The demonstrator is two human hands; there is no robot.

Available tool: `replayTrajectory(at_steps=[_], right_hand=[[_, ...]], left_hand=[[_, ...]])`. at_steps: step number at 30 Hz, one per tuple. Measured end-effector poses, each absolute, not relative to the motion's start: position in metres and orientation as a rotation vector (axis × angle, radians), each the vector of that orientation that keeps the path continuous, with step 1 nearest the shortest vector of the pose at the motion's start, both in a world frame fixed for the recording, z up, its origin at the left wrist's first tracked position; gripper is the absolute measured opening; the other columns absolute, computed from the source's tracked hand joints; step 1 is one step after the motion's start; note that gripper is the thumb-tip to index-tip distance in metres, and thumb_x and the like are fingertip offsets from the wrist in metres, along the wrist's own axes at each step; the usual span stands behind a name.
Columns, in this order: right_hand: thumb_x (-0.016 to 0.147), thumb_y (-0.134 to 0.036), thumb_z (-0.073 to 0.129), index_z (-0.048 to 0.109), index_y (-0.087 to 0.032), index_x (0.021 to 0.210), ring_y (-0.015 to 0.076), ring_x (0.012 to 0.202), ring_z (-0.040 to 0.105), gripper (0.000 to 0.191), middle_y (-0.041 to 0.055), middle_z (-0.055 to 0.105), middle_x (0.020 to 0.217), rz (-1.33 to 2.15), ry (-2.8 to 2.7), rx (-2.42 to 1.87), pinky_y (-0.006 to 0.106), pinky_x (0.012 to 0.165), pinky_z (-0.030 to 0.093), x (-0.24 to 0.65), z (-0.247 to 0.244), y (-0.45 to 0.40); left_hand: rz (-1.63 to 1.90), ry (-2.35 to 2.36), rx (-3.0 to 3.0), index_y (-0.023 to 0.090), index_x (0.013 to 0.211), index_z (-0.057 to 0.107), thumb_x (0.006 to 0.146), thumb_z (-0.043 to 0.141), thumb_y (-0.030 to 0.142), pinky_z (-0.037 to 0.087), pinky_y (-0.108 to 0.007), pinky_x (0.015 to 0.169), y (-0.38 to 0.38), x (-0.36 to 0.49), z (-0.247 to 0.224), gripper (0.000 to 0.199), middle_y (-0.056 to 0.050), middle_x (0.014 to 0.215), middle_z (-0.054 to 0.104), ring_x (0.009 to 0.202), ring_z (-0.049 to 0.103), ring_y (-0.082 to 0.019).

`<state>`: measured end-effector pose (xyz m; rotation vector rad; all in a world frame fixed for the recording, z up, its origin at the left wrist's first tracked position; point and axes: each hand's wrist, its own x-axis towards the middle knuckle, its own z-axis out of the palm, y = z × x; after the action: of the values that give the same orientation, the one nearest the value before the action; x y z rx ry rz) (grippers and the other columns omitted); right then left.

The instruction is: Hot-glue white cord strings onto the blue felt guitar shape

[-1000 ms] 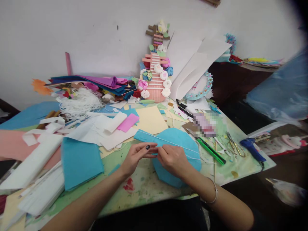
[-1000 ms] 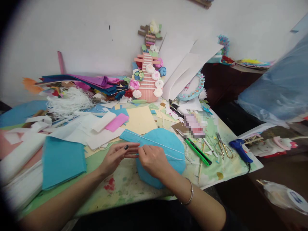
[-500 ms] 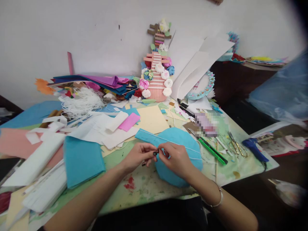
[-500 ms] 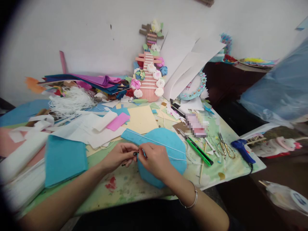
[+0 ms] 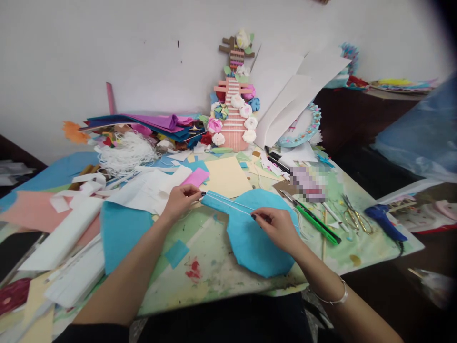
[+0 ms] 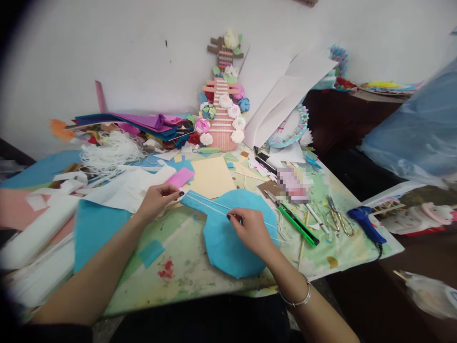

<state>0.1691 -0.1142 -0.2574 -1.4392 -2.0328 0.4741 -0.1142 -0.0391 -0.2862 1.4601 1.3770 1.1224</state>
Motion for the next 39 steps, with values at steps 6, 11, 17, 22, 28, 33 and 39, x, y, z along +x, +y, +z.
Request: replayTrajectory(at_steps=[6,11,17,22,28,33,39], right_hand=[[0.08,-0.024,0.054,0.074,-0.018,0.08,0.0134,0.049,0.055,0.022,0.0004,0.067,0.057,0.501,-1.966,-1.584,0.024,0.051,0.036,0.184,-0.269,-0.111],[0.079,-0.028,0.055,0.073,-0.018,0.078,0.0143,0.052,0.056,0.021,0.0005,0.065,0.057,0.524,-1.907,-1.625,0.025,0.053,0.037,0.191,-0.27,-0.112],[0.079,-0.027,0.055,0.073,-0.018,0.077,0.0143,0.052,0.056,0.021,0.0005,0.065,0.057,0.535,-1.872,-1.623,0.024,0.052,0.037,0.195,-0.277,-0.113],[0.078,-0.024,0.056,0.073,-0.018,0.076,0.0148,0.054,0.058,0.018,0.0013,0.068,0.06,0.558,-1.868,-1.632,0.025,0.054,0.039,0.197,-0.28,-0.112],[0.076,-0.021,0.056,0.071,-0.018,0.072,0.0151,0.055,0.06,0.016,0.0013,0.069,0.061,0.593,-1.869,-1.628,0.025,0.056,0.04,0.198,-0.271,-0.116],[0.076,-0.023,0.057,0.071,-0.018,0.072,0.0149,0.055,0.058,0.016,0.0017,0.069,0.062,0.591,-1.859,-1.692,0.026,0.055,0.039,0.217,-0.26,-0.127],[0.075,-0.032,0.054,0.069,-0.017,0.073,0.0161,0.055,0.056,0.021,0.0026,0.067,0.062,0.607,-1.732,-1.846,0.027,0.056,0.039,0.258,-0.261,-0.147]], left_hand=[[1.065,1.397,1.639,0.012,0.071,0.069,0.07,0.069,0.041,0.038,-0.021,0.056,-0.031,-0.114,-0.302,0.029,-0.003,0.066,0.065,0.059,0.052,-0.011],[1.016,1.375,1.534,0.012,0.07,0.068,0.067,0.07,0.042,0.037,-0.019,0.047,-0.036,-0.111,-0.298,0.031,-0.002,0.056,0.06,0.05,0.05,-0.01],[0.978,1.338,1.37,0.012,0.07,0.064,0.061,0.076,0.043,0.042,-0.02,0.042,-0.035,-0.111,-0.299,0.035,-0.001,0.052,0.06,0.042,0.051,-0.01],[0.973,1.322,1.277,0.012,0.07,0.063,0.056,0.08,0.045,0.048,-0.02,0.048,-0.034,-0.108,-0.301,0.04,-0.001,0.056,0.061,0.048,0.056,-0.01],[0.97,1.287,1.183,0.013,0.066,0.058,0.049,0.084,0.044,0.055,-0.025,0.056,-0.032,-0.104,-0.302,0.044,0.001,0.056,0.06,0.054,0.058,-0.011],[0.987,1.29,1.209,0.013,0.065,0.058,0.05,0.084,0.041,0.055,-0.024,0.055,-0.03,-0.106,-0.305,0.041,0.0,0.059,0.061,0.056,0.058,-0.011],[0.976,1.298,1.188,0.014,0.066,0.059,0.052,0.083,0.034,0.055,-0.022,0.056,-0.027,-0.109,-0.312,0.034,0.0,0.061,0.061,0.057,0.058,-0.011]])
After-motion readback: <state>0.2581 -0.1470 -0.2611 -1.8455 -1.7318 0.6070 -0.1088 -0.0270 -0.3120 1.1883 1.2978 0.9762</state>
